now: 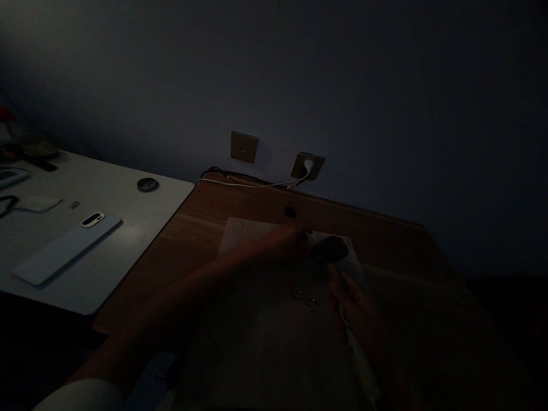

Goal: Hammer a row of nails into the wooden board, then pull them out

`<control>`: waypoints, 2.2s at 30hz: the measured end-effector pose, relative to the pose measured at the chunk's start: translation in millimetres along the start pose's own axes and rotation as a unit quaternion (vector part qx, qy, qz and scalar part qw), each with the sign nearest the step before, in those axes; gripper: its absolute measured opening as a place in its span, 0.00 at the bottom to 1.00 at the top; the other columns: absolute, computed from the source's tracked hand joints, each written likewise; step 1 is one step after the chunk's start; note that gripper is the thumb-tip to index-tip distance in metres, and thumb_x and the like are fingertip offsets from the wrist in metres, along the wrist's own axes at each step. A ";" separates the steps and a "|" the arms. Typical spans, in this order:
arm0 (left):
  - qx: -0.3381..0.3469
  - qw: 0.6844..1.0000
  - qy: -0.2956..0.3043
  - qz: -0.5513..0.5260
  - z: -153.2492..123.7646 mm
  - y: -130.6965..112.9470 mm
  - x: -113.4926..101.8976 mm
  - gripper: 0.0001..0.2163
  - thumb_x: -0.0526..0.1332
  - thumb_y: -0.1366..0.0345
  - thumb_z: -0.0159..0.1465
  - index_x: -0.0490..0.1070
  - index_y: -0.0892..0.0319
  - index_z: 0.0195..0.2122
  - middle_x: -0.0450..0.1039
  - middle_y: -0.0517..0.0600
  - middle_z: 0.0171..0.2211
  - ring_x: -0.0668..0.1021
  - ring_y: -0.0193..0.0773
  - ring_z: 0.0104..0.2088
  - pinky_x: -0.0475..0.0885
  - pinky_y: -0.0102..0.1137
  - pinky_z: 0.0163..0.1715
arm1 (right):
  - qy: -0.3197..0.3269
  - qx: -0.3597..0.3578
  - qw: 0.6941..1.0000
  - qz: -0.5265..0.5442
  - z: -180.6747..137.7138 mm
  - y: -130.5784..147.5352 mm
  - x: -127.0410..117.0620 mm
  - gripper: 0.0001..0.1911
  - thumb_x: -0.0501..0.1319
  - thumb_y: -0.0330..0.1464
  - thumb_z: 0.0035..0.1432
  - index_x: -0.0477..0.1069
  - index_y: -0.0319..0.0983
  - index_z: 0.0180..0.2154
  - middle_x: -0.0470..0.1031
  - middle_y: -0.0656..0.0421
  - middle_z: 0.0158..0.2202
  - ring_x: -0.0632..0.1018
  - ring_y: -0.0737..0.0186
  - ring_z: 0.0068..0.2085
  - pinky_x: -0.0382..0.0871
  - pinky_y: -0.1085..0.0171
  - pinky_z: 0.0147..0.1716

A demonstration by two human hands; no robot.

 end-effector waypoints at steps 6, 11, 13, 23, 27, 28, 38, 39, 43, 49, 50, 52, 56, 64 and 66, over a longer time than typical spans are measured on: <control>0.039 0.974 0.202 0.094 -23.2 -32.9 5.4 0.04 0.64 0.70 0.62 0.74 0.61 0.38 0.78 0.52 0.37 0.77 0.38 0.32 0.68 0.29 0.30 | -0.020 0.036 0.999 -0.004 -24.6 -29.0 -11.9 0.32 0.65 0.54 0.54 0.70 0.42 0.53 0.69 0.68 0.21 0.67 0.68 0.16 0.60 0.67 0.14; 0.084 0.957 0.259 0.101 -40.6 -57.8 23.3 0.09 0.70 0.67 0.56 0.75 0.58 0.38 0.79 0.52 0.39 0.78 0.39 0.31 0.65 0.29 0.24 | -0.067 0.047 0.996 -0.023 -28.7 -38.6 -18.0 0.39 0.65 0.58 0.50 0.71 0.40 0.55 0.71 0.66 0.20 0.68 0.65 0.16 0.61 0.65 0.15; 0.094 0.958 0.250 0.105 -42.4 -61.6 28.0 0.10 0.71 0.67 0.56 0.76 0.58 0.39 0.79 0.53 0.39 0.79 0.40 0.31 0.65 0.29 0.23 | -0.078 0.053 0.995 -0.026 -30.1 -38.9 -18.6 0.40 0.66 0.58 0.48 0.70 0.41 0.56 0.72 0.65 0.22 0.70 0.64 0.18 0.63 0.65 0.16; 0.100 0.963 0.209 0.139 -36.0 -51.0 26.5 0.02 0.67 0.71 0.61 0.76 0.57 0.33 0.78 0.49 0.30 0.78 0.38 0.27 0.64 0.29 0.23 | -0.044 0.044 0.998 0.021 -35.8 -32.3 -2.5 0.34 0.65 0.57 0.51 0.70 0.41 0.52 0.66 0.69 0.18 0.64 0.67 0.15 0.57 0.67 0.14; 0.094 0.970 0.168 0.152 -24.9 -34.5 6.9 0.03 0.63 0.73 0.62 0.75 0.59 0.33 0.76 0.51 0.33 0.76 0.36 0.28 0.66 0.29 0.27 | -0.059 0.053 0.996 0.034 -37.4 -34.8 -3.9 0.33 0.65 0.56 0.51 0.70 0.42 0.52 0.67 0.68 0.19 0.64 0.67 0.16 0.58 0.67 0.15; 0.093 0.972 0.155 0.148 -22.3 -30.2 2.2 0.04 0.62 0.75 0.62 0.75 0.60 0.33 0.76 0.51 0.33 0.76 0.36 0.29 0.66 0.29 0.28 | -0.057 0.053 0.996 0.032 -37.1 -36.0 -3.7 0.34 0.65 0.56 0.51 0.69 0.42 0.53 0.67 0.68 0.19 0.64 0.67 0.16 0.57 0.67 0.14; 0.030 0.990 0.058 0.122 -10.0 3.4 -14.5 0.11 0.59 0.75 0.63 0.80 0.58 0.39 0.81 0.52 0.37 0.80 0.40 0.36 0.69 0.29 0.35 | -0.035 0.048 0.998 0.031 -36.0 -35.5 -2.9 0.37 0.65 0.56 0.52 0.68 0.40 0.55 0.67 0.69 0.18 0.65 0.67 0.16 0.60 0.67 0.15; 0.031 0.989 0.060 0.129 -10.1 4.1 -13.7 0.11 0.59 0.74 0.63 0.80 0.58 0.40 0.82 0.52 0.38 0.81 0.40 0.36 0.69 0.30 0.36 | -0.028 0.052 0.998 0.029 -36.5 -35.1 -1.7 0.37 0.65 0.56 0.52 0.67 0.39 0.55 0.67 0.69 0.18 0.65 0.67 0.16 0.60 0.67 0.15; 0.033 0.984 0.072 0.161 -10.4 4.8 -10.7 0.10 0.59 0.73 0.64 0.80 0.58 0.39 0.82 0.52 0.38 0.81 0.40 0.36 0.70 0.30 0.37 | -0.054 0.060 0.996 0.027 -36.8 -38.8 -4.8 0.40 0.65 0.55 0.51 0.65 0.39 0.58 0.67 0.69 0.18 0.65 0.66 0.16 0.58 0.67 0.15; 0.069 0.974 0.074 0.205 -11.4 -6.7 -9.1 0.09 0.59 0.74 0.65 0.80 0.60 0.37 0.80 0.54 0.37 0.80 0.40 0.35 0.69 0.30 0.34 | -0.037 0.069 0.997 0.021 -28.3 -50.5 -4.7 0.42 0.66 0.57 0.48 0.66 0.38 0.57 0.66 0.70 0.17 0.65 0.66 0.15 0.58 0.67 0.14; 0.074 0.972 0.074 0.208 -11.6 -8.1 -8.6 0.09 0.58 0.74 0.65 0.79 0.60 0.37 0.80 0.54 0.37 0.79 0.40 0.35 0.69 0.30 0.34 | -0.030 0.077 0.996 0.017 -27.6 -52.2 -4.3 0.43 0.66 0.58 0.46 0.66 0.39 0.57 0.66 0.70 0.16 0.66 0.65 0.15 0.58 0.67 0.14; 0.077 0.973 0.076 0.204 -11.7 -8.0 -7.0 0.10 0.58 0.75 0.66 0.79 0.61 0.37 0.79 0.54 0.37 0.79 0.39 0.35 0.69 0.30 0.34 | -0.029 0.087 0.996 0.021 -28.4 -52.8 -4.8 0.44 0.66 0.59 0.46 0.66 0.40 0.57 0.67 0.70 0.17 0.67 0.64 0.15 0.60 0.67 0.14; 0.074 0.987 0.068 0.129 -11.6 -1.7 -3.0 0.09 0.59 0.75 0.65 0.80 0.62 0.39 0.80 0.54 0.38 0.79 0.38 0.37 0.70 0.29 0.37 | -0.041 0.063 0.996 0.040 -31.9 -41.9 -5.0 0.37 0.65 0.56 0.51 0.68 0.41 0.55 0.66 0.70 0.17 0.64 0.68 0.15 0.57 0.68 0.14; 0.042 0.999 0.013 0.018 -11.6 10.9 -2.6 0.07 0.63 0.74 0.62 0.77 0.63 0.41 0.79 0.53 0.39 0.79 0.38 0.38 0.70 0.28 0.39 | 0.011 -0.017 1.000 0.000 -13.5 -3.7 3.0 0.24 0.64 0.54 0.55 0.69 0.41 0.40 0.64 0.70 0.17 0.63 0.70 0.14 0.56 0.69 0.12; 0.040 0.999 0.007 0.008 -11.7 11.5 -3.0 0.04 0.62 0.73 0.63 0.76 0.63 0.38 0.78 0.52 0.37 0.78 0.37 0.36 0.70 0.28 0.38 | 0.018 -0.022 1.000 -0.004 -9.2 5.2 5.6 0.22 0.63 0.53 0.57 0.67 0.42 0.39 0.64 0.70 0.17 0.64 0.70 0.14 0.57 0.70 0.13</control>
Point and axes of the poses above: each hand's wrist, its own z-axis towards the middle knuckle, its own x-axis out of the palm, y = z × x, the point moved 9 cm from there along z, towards the middle knuckle
